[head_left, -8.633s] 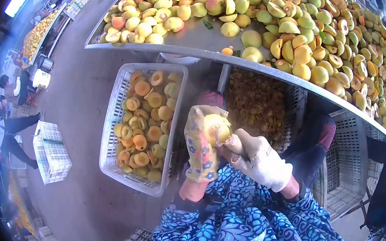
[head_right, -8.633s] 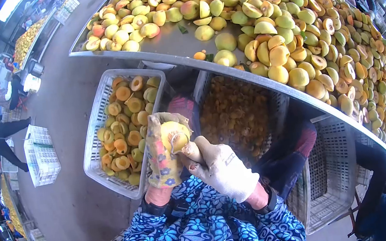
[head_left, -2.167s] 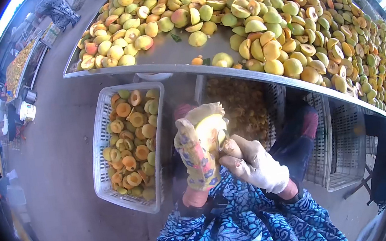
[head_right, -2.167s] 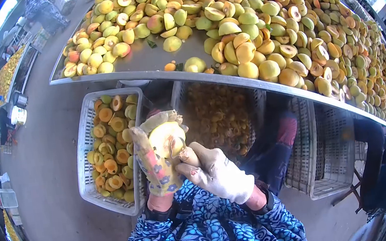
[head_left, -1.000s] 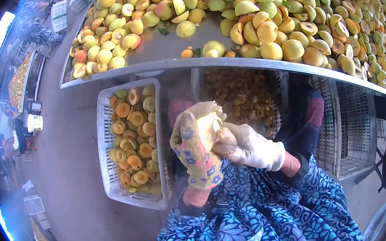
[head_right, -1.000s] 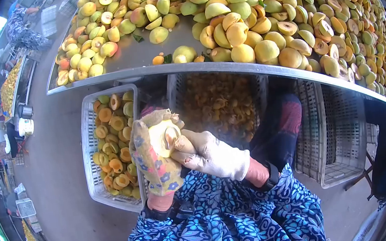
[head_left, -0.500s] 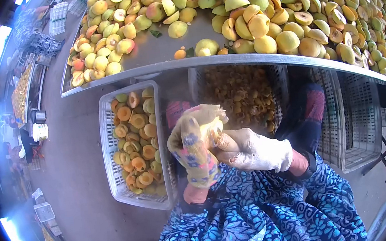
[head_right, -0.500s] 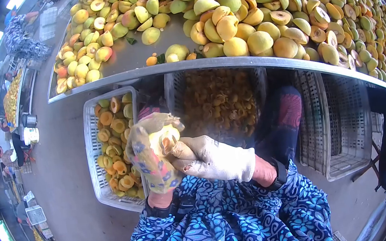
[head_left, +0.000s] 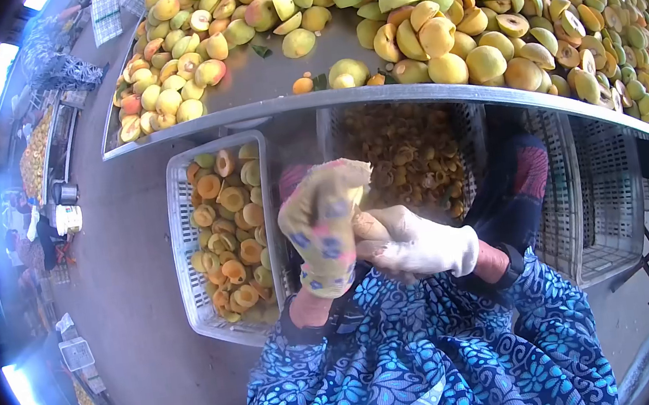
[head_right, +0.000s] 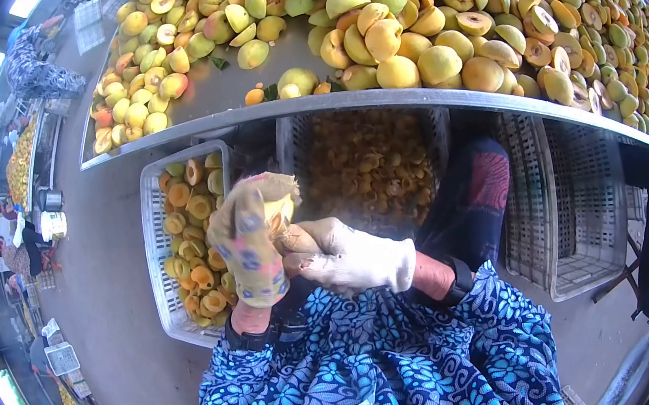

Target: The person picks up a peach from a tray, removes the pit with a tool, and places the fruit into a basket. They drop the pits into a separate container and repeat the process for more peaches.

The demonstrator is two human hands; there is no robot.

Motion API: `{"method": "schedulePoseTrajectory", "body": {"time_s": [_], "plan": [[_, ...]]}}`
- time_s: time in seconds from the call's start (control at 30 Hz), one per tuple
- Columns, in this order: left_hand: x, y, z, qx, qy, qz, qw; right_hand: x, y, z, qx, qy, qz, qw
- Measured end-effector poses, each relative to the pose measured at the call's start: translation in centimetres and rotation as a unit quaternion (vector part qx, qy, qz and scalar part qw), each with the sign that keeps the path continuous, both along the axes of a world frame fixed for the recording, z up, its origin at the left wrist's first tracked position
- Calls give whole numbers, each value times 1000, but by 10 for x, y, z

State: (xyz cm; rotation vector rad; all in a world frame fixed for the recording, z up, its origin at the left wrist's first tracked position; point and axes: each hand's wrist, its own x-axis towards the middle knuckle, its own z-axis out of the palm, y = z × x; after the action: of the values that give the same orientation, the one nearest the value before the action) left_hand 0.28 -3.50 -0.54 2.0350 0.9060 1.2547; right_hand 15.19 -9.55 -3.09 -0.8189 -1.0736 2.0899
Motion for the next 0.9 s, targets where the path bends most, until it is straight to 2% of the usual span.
{"method": "schedulePoseTrajectory", "body": {"time_s": [0.03, 0.07, 0.17, 0.2, 0.3, 0.33, 0.4, 0.43, 0.5, 0.53, 0.57, 0.6, 0.63, 0.7, 0.77, 0.83, 0.9], "plan": [[3, 1, -2, -211, -134, -4, 968, -2, 5, -2, 84, -79, -33, 993], [5, 1, -5, -409, -260, -9, 875, -3, 8, -3, 166, -157, -66, 971], [4, 1, -10, -452, -251, -3, 856, -1, 11, -6, 179, -191, -58, 963], [1, 2, -12, -455, -234, -1, 859, -1, 11, -6, 177, -190, -56, 964], [3, -1, -14, -413, -210, 36, 885, -1, 13, -4, 42, -130, 3, 991], [3, -3, -16, -415, -208, 37, 885, 0, 11, -11, 41, -128, 3, 991], [4, -8, -18, -274, -197, 24, 941, 1, 3, -28, 1, 76, 35, 996], [3, -6, -17, -274, -198, 26, 941, 2, 4, -25, 1, 75, 38, 996], [-1, 1, -12, -69, -79, -14, 994, 5, 4, -16, -37, 35, 50, 997], [-4, 4, -7, -68, -80, -12, 994, -2, 0, -36, -36, 33, 52, 997], [-7, 8, 1, -130, -53, -76, 987, -15, -8, -74, -199, 233, 131, 943], [-12, 11, 6, -193, -25, -138, 971, -22, -13, -95, -351, 415, 200, 815], [-16, 16, 10, -194, -26, -133, 972, -17, -13, -79, -355, 413, 204, 813], [-22, 27, 17, -203, 22, -268, 941, 0, -9, -20, -243, 246, 130, 929], [-27, 30, 19, -236, 32, -277, 931, -5, -10, -4, -284, 239, 133, 919], [-31, 30, 16, -336, -71, -319, 884, -12, -12, 0, -295, 333, 139, 885], [-33, 25, 9, -348, -92, -319, 877, -19, -12, 2, -291, 323, 134, 891]]}}
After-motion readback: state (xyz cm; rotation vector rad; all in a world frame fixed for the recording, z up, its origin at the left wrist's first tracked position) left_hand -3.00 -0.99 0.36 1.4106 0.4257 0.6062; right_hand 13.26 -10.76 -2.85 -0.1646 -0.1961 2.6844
